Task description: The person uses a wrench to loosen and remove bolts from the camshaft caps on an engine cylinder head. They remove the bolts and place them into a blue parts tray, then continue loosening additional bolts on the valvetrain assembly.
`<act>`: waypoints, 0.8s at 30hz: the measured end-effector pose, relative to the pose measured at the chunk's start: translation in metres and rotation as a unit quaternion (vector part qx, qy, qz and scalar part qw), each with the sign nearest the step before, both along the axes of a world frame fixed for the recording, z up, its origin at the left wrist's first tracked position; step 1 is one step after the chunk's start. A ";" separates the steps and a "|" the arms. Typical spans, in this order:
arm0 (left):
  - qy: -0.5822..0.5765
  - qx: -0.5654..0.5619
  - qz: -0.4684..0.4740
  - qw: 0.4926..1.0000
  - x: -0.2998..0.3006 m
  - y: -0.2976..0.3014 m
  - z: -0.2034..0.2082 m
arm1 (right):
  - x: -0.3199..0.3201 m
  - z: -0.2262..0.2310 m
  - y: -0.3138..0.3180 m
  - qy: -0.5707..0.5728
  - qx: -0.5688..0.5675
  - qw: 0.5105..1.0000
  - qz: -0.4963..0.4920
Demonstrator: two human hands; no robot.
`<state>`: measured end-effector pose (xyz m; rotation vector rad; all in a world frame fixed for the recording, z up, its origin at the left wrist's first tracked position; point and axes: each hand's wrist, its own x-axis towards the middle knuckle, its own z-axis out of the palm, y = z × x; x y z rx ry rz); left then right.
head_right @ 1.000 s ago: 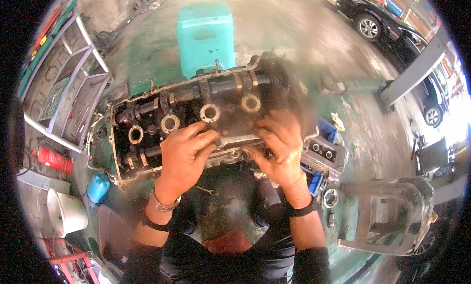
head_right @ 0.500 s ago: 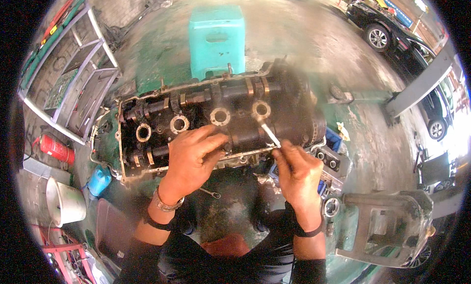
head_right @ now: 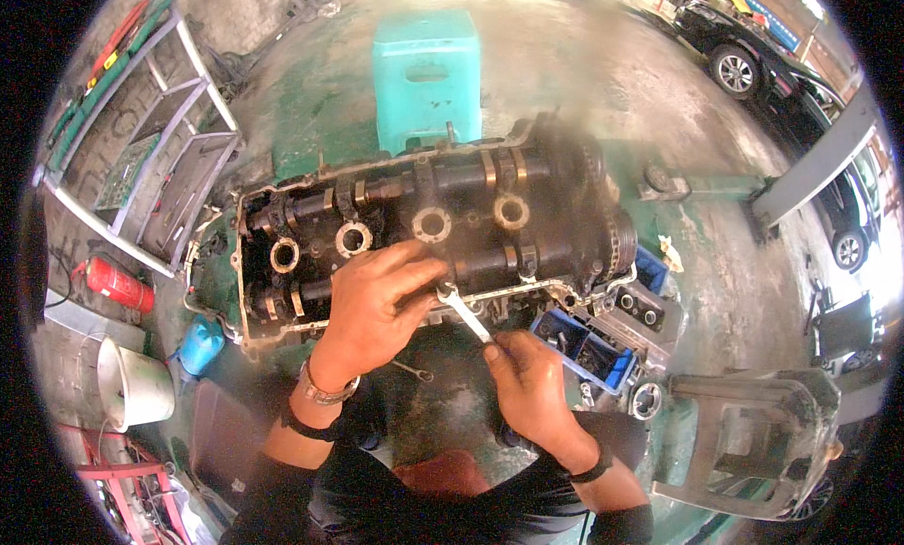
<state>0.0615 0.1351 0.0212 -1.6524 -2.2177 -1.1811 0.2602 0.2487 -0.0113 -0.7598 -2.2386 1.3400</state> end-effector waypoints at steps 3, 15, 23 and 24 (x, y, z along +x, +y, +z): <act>0.004 -0.006 0.001 1.000 0.000 0.000 0.000 | 0.001 -0.008 -0.005 -0.025 -0.067 0.997 0.010; -0.023 -0.025 -0.008 0.999 -0.002 -0.003 0.001 | -0.002 -0.015 -0.024 0.018 -0.271 0.957 0.100; -0.009 0.009 -0.013 1.000 -0.002 -0.002 0.000 | -0.015 -0.006 -0.037 0.055 -0.390 0.914 0.098; -0.009 0.008 -0.011 1.000 -0.002 -0.002 0.000 | -0.017 -0.002 -0.039 0.049 -0.411 0.905 0.097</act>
